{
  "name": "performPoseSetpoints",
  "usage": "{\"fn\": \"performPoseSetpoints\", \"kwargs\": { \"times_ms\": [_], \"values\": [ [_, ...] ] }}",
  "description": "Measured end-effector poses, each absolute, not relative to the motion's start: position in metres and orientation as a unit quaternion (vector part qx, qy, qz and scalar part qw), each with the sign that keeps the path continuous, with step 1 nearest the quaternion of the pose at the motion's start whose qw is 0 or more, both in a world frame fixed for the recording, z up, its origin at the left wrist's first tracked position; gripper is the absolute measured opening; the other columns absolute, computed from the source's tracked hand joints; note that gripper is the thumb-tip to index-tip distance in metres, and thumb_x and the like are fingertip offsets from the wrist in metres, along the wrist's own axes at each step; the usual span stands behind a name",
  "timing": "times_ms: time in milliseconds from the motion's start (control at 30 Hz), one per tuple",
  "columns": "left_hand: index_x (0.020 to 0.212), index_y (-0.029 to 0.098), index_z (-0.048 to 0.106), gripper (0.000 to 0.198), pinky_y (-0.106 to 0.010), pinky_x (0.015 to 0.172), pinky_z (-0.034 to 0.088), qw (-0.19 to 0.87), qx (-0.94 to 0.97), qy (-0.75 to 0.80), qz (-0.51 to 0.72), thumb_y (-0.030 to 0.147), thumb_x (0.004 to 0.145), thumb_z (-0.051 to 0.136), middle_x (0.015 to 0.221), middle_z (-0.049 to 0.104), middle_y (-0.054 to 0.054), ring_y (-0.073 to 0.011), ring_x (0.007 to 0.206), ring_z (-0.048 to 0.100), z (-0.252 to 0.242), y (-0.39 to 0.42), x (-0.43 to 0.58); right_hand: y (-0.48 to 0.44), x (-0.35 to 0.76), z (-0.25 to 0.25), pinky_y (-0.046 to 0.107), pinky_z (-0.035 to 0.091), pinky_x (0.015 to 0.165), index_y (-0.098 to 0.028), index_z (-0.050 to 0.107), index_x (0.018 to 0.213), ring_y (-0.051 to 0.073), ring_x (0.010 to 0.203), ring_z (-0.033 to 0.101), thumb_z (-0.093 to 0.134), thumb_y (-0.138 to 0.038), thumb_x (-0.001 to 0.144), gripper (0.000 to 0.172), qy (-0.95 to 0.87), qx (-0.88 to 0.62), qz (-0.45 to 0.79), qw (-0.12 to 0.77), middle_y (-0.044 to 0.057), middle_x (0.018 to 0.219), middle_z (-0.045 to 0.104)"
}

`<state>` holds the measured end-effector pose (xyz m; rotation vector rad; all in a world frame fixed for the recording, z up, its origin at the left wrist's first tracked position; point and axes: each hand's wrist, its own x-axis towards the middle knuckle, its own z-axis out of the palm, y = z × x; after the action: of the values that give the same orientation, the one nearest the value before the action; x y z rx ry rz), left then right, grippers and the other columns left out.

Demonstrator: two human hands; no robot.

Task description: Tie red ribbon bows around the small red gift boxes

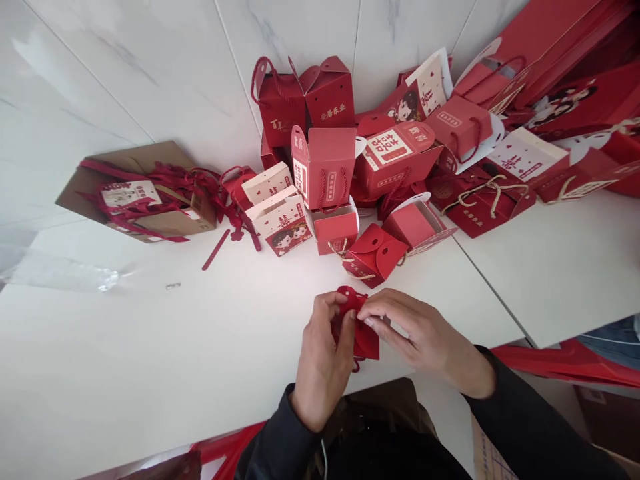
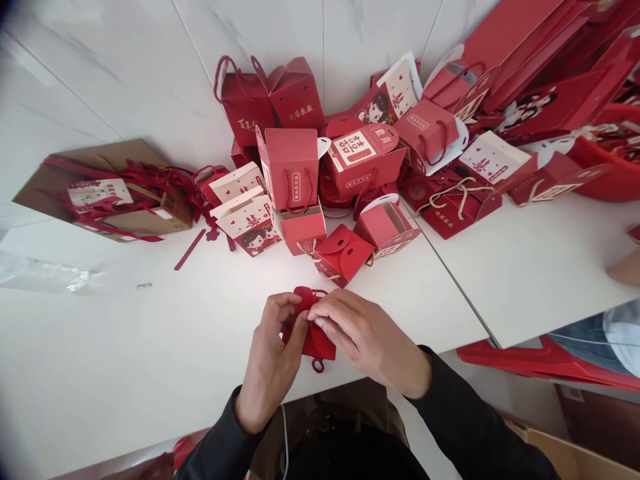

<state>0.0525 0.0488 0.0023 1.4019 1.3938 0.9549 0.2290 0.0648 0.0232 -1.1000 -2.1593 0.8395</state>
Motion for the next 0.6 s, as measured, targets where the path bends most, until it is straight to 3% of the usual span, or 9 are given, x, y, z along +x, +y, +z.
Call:
{"fn": "performPoseSetpoints", "kwargs": {
  "times_ms": [167, 333, 400, 467, 533, 600],
  "values": [
    [0.106, 0.023, 0.049, 0.009, -0.027, 0.069, 0.047, 0.462, 0.616, 0.523, 0.365, 0.019, 0.098, 0.047, 0.091, 0.065, -0.002, -0.0147, 0.075, 0.061, 0.002, 0.050, 0.048, 0.072, 0.227, 0.022, 0.032, 0.053, 0.080, -0.025, 0.060, 0.107, 0.019, 0.089, 0.066, 0.047, -0.017, 0.105, 0.015, -0.785, -0.415, 0.349, 0.298, 0.004, 0.099, 0.068],
    [0.126, 0.022, 0.044, 0.034, -0.032, 0.076, 0.049, 0.487, 0.627, 0.509, 0.331, 0.020, 0.094, 0.057, 0.087, 0.067, -0.001, -0.0189, 0.081, 0.063, 0.004, 0.051, 0.047, 0.077, 0.228, 0.022, 0.030, 0.053, 0.082, -0.024, 0.063, 0.105, 0.017, 0.092, 0.067, 0.053, -0.015, 0.103, 0.014, -0.790, -0.396, 0.352, 0.309, 0.004, 0.099, 0.068],
    [0.116, 0.023, 0.057, 0.022, -0.034, 0.077, 0.047, 0.455, 0.650, 0.525, 0.308, 0.021, 0.094, 0.058, 0.084, 0.068, -0.001, -0.0198, 0.080, 0.061, 0.005, 0.052, 0.048, 0.078, 0.229, 0.021, 0.029, 0.054, 0.085, -0.024, 0.066, 0.104, 0.017, 0.096, 0.066, 0.054, -0.014, 0.102, 0.016, -0.794, -0.384, 0.345, 0.320, 0.005, 0.101, 0.067],
    [0.093, 0.023, 0.065, 0.007, -0.033, 0.075, 0.045, 0.424, 0.664, 0.540, 0.298, 0.024, 0.095, 0.058, 0.074, 0.065, 0.001, -0.0176, 0.070, 0.056, 0.006, 0.054, 0.049, 0.078, 0.231, 0.020, 0.031, 0.054, 0.091, -0.025, 0.069, 0.105, 0.019, 0.102, 0.066, 0.054, -0.017, 0.102, 0.017, -0.790, -0.388, 0.344, 0.327, 0.006, 0.105, 0.066],
    [0.082, 0.023, 0.066, 0.018, -0.033, 0.074, 0.043, 0.420, 0.655, 0.548, 0.305, 0.027, 0.097, 0.057, 0.066, 0.063, 0.003, -0.0150, 0.062, 0.051, 0.008, 0.055, 0.050, 0.078, 0.233, 0.019, 0.035, 0.052, 0.098, -0.026, 0.069, 0.114, 0.022, 0.113, 0.064, 0.053, -0.021, 0.103, 0.020, -0.773, -0.412, 0.361, 0.320, 0.008, 0.117, 0.066],
    [0.088, 0.023, 0.069, 0.019, -0.033, 0.074, 0.044, 0.443, 0.632, 0.549, 0.320, 0.030, 0.100, 0.055, 0.071, 0.067, 0.002, -0.0145, 0.063, 0.055, 0.009, 0.055, 0.050, 0.076, 0.233, 0.019, 0.039, 0.052, 0.101, -0.028, 0.064, 0.127, 0.025, 0.119, 0.062, 0.052, -0.027, 0.104, 0.026, -0.749, -0.444, 0.391, 0.299, 0.008, 0.127, 0.065]
  ]
}}
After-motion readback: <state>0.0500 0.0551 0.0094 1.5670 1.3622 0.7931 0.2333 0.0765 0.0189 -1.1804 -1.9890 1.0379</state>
